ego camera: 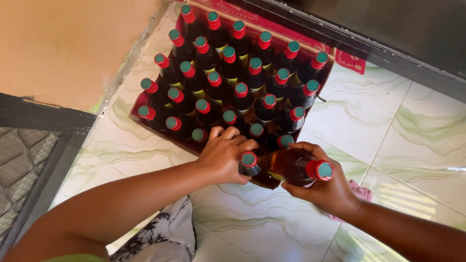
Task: Organizing inventory by moving bottles and packing snack bags into a cardboard box.
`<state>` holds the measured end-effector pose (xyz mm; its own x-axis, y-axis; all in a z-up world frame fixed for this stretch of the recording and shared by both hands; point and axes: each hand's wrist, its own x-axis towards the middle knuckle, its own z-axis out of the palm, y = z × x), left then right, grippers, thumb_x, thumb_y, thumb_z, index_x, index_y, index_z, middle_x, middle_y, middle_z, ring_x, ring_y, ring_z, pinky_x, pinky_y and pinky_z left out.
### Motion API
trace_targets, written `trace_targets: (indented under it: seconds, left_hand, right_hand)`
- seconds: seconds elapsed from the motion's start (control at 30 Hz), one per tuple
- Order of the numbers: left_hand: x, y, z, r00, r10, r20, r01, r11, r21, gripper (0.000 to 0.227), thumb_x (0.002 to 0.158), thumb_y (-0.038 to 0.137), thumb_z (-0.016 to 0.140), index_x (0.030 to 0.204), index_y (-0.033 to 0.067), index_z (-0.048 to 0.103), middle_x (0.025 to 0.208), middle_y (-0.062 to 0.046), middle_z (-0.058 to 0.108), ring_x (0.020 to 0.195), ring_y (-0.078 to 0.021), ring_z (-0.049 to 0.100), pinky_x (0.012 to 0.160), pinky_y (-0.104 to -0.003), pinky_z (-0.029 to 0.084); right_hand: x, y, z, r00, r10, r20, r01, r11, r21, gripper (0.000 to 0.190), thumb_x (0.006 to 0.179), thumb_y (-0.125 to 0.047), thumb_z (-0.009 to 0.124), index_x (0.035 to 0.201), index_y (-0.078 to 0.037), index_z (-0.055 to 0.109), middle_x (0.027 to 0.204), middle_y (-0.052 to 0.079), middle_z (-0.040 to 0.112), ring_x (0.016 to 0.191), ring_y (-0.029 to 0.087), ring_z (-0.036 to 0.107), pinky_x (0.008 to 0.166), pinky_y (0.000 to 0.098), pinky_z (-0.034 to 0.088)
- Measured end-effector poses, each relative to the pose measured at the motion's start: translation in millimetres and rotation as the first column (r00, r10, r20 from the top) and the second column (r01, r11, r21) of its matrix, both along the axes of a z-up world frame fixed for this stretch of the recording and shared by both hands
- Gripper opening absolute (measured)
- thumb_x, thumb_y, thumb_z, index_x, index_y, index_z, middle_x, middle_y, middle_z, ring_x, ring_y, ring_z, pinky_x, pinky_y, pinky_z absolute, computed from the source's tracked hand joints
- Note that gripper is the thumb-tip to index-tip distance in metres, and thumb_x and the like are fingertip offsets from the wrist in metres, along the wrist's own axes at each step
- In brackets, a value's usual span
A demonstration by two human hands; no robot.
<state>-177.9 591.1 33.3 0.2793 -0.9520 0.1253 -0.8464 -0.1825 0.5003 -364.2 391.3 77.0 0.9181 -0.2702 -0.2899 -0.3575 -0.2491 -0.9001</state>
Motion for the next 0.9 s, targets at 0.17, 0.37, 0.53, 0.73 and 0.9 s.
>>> trace_targets:
  seconds: [0.17, 0.37, 0.53, 0.73, 0.9]
  left_hand:
    - [1, -7, -3, 0.998, 0.006, 0.068, -0.008, 0.999, 0.032, 0.062, 0.052, 0.041, 0.087, 0.105, 0.0176, 0.065, 0.089, -0.001, 0.068, 0.102, -0.0257, 0.057, 0.094, -0.051, 0.034]
    - [12, -8, -10, 0.983, -0.144, 0.112, 0.140, 0.989, 0.045, 0.069, 0.047, 0.043, 0.088, 0.109, 0.0186, 0.067, 0.088, -0.002, 0.068, 0.098, -0.0249, 0.059, 0.095, -0.056, 0.032]
    - [8, -8, -13, 0.968, -0.199, 0.152, 0.185, 0.977, 0.105, 0.068, 0.049, 0.044, 0.088, 0.110, 0.0211, 0.068, 0.088, 0.000, 0.069, 0.096, -0.0233, 0.061, 0.097, -0.055, 0.032]
    - [7, -18, -9, 0.996, -0.076, 0.047, 0.061, 0.964, 0.260, 0.073, 0.046, 0.048, 0.089, 0.112, 0.0223, 0.069, 0.078, -0.001, 0.071, 0.089, -0.0245, 0.061, 0.091, -0.052, 0.034]
    - [6, -17, -19, 0.940, -0.223, 0.257, 0.142, 0.944, 0.298, 0.054, 0.055, 0.045, 0.086, 0.104, 0.0258, 0.074, 0.078, 0.003, 0.072, 0.093, -0.0247, 0.060, 0.085, -0.052, 0.035]
  right_hand:
    - [-3, -2, -4, 0.998, -0.005, 0.062, 0.007, 0.999, -0.046, 0.083, 0.064, -0.012, 0.090, 0.137, -0.008, 0.050, 0.116, 0.007, 0.073, 0.105, 0.014, 0.070, 0.088, 0.0306, 0.059]
    - [4, -2, -1, 1.000, 0.010, 0.023, -0.010, 1.000, 0.009, 0.083, 0.064, -0.012, 0.090, 0.138, -0.009, 0.052, 0.112, 0.006, 0.071, 0.103, 0.014, 0.069, 0.089, 0.0303, 0.059]
    - [4, -3, -4, 0.995, 0.011, 0.097, -0.009, 1.000, -0.022, 0.081, 0.066, -0.012, 0.090, 0.138, -0.007, 0.052, 0.119, 0.007, 0.069, 0.108, 0.015, 0.066, 0.093, 0.0317, 0.056]
    - [12, -8, -1, 0.996, 0.085, 0.015, -0.084, 0.995, -0.047, 0.080, 0.065, -0.014, 0.090, 0.135, -0.011, 0.053, 0.118, 0.005, 0.072, 0.108, 0.013, 0.069, 0.092, 0.0315, 0.058]
    - [13, -5, 0, 0.995, 0.079, 0.061, -0.077, 0.996, -0.041, 0.078, 0.066, -0.013, 0.090, 0.135, -0.010, 0.053, 0.121, 0.006, 0.071, 0.112, 0.014, 0.068, 0.095, 0.0320, 0.057]
